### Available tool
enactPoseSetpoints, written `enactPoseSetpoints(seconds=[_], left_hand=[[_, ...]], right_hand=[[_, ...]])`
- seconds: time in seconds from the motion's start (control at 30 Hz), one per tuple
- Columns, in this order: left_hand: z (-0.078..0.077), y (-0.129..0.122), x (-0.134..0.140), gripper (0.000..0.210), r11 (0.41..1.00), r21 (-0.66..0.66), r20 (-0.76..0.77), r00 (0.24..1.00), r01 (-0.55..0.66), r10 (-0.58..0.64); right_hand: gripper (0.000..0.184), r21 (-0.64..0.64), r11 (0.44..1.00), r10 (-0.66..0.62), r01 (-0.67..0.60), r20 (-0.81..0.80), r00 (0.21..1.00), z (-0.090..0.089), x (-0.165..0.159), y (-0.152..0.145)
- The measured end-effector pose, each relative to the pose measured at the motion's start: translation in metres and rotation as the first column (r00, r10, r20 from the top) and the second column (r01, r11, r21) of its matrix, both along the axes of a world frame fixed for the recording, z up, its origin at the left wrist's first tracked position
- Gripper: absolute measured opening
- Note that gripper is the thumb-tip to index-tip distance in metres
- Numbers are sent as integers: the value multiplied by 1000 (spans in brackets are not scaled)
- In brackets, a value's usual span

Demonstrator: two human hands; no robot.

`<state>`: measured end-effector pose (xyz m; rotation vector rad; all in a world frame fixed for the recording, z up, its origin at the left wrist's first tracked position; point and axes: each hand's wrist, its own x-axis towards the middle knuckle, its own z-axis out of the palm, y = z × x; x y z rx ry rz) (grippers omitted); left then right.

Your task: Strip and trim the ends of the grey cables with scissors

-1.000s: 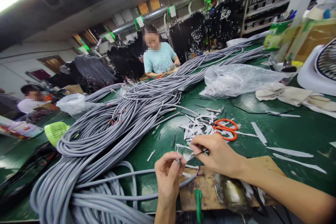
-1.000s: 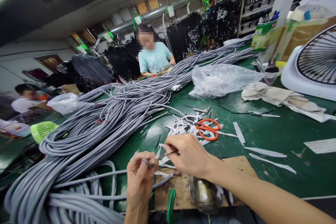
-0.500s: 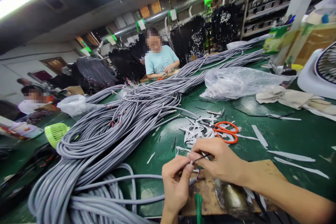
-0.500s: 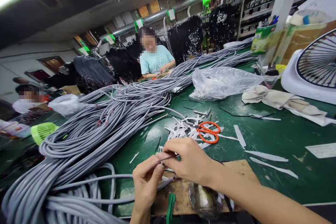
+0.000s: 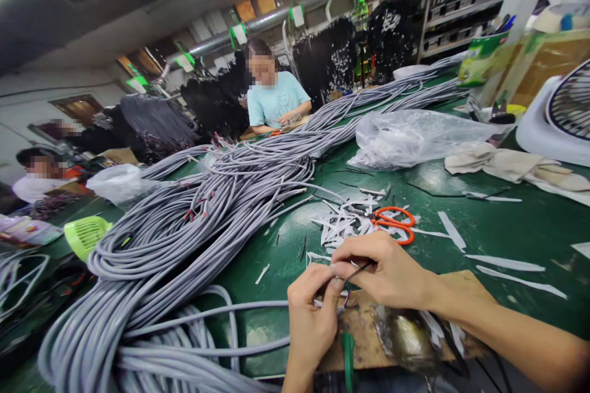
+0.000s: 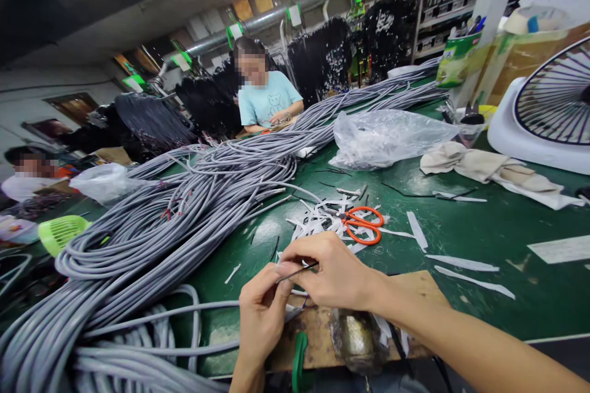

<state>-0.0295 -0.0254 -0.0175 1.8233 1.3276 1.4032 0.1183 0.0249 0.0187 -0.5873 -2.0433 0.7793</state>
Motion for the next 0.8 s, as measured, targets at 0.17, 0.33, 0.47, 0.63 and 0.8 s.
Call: enactPoseSetpoints(seconds=[0.17, 0.33, 0.47, 0.63, 0.8], left_hand=[[1, -2, -3, 13, 993, 113, 42, 998, 31, -36], [3, -3, -1, 12, 982, 190, 108, 993, 15, -36], [4, -1, 3, 13, 982, 138, 84, 990, -125, 115], [-3, -2, 8, 19, 975, 206, -181, 977, -79, 117], [-9, -6, 7, 22, 943, 329, -190, 975, -48, 116]], right_hand=[[26, -160, 987, -30, 31, 4, 1000, 1, -4, 3], [42, -206, 978, -6, 15, 43, 999, -5, -9, 4], [40, -68, 998, 3, -2, 19, 1000, -9, -6, 1], [37, 45, 999, -7, 6, 12, 1000, -12, -5, 4], [45, -274, 960, -39, 48, 39, 999, -8, -8, 7]])
